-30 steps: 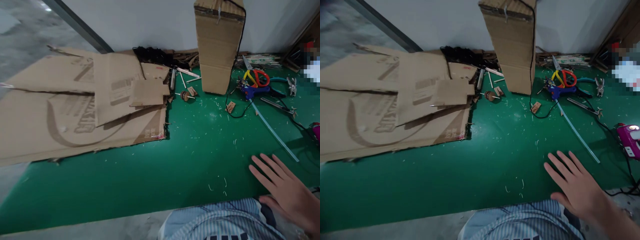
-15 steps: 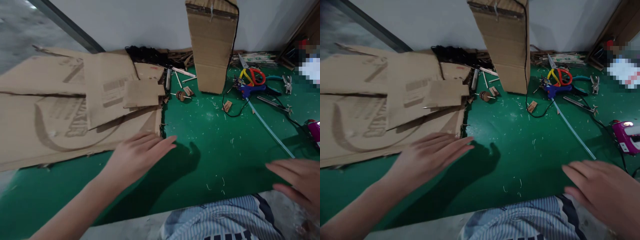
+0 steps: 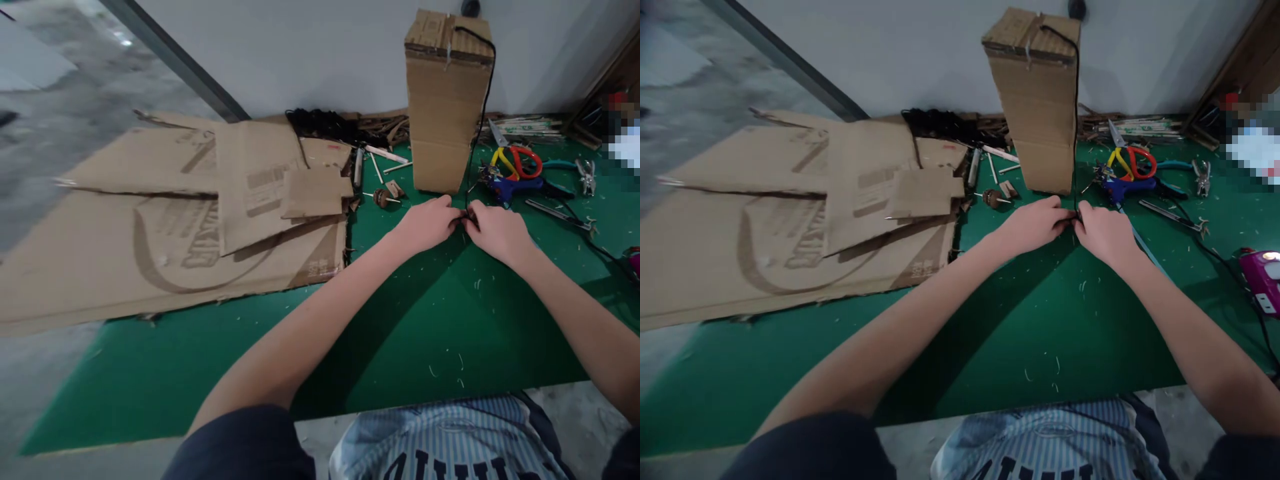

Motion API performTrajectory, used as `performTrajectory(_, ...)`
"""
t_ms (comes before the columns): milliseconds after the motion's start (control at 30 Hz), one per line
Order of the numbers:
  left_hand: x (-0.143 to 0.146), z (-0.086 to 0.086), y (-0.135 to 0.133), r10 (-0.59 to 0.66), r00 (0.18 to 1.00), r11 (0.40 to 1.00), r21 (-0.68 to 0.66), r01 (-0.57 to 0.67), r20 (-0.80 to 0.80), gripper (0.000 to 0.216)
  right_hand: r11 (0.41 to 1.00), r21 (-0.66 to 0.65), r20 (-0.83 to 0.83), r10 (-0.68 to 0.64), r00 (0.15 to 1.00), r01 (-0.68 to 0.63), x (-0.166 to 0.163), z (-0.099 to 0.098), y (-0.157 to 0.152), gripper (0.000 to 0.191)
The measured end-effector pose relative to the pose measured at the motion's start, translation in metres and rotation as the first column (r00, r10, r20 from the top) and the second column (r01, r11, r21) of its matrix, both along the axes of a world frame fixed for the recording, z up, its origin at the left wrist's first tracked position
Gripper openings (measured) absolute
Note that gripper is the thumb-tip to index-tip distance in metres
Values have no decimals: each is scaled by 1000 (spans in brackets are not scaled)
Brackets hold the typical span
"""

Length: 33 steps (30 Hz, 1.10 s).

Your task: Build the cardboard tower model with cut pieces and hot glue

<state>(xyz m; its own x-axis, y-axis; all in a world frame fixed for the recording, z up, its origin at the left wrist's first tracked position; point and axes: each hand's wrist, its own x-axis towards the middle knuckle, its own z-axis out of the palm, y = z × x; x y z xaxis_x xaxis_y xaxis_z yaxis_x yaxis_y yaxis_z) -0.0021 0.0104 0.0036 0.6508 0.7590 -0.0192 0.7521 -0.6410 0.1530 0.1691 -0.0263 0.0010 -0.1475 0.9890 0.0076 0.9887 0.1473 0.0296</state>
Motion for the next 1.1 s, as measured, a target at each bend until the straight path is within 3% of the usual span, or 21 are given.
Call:
performTrajectory(133,-1,-5,-4,-38,999,994,101,41,-24,35,989,130,-97,-57,994,69,10,-4,-2,34)
performTrajectory(233,-1,-7,-6,-39,998,979,196,46,-41,32,965,249,-127,-51,991,81,13,1,-3,48)
performTrajectory(367,-2,-3,-4,-34,999,974,223,30,14,34,917,387,-122,-55,991,98,19,12,-5,66)
performTrajectory(467,-10,8,3,64,973,956,268,-123,220,30,880,461,-183,-37,982,119,24,13,-5,70)
performTrajectory(600,-29,26,19,146,799,850,340,-403,583,27,887,455,-274,60,960,74,20,3,-7,59)
performTrajectory(700,-43,35,27,158,708,837,287,-465,688,48,861,508,-258,137,956,14,10,-7,-11,46)
performTrajectory(867,-51,40,31,201,695,966,-20,-259,691,70,810,579,-195,248,949,-93,0,-20,-15,38)
performTrajectory(967,-46,40,28,250,669,965,-126,-228,700,58,823,565,-209,208,955,-56,1,-25,-13,36)
performTrajectory(1100,-37,40,24,242,652,963,-98,-250,718,27,823,566,-226,214,950,-50,2,-26,-12,33)
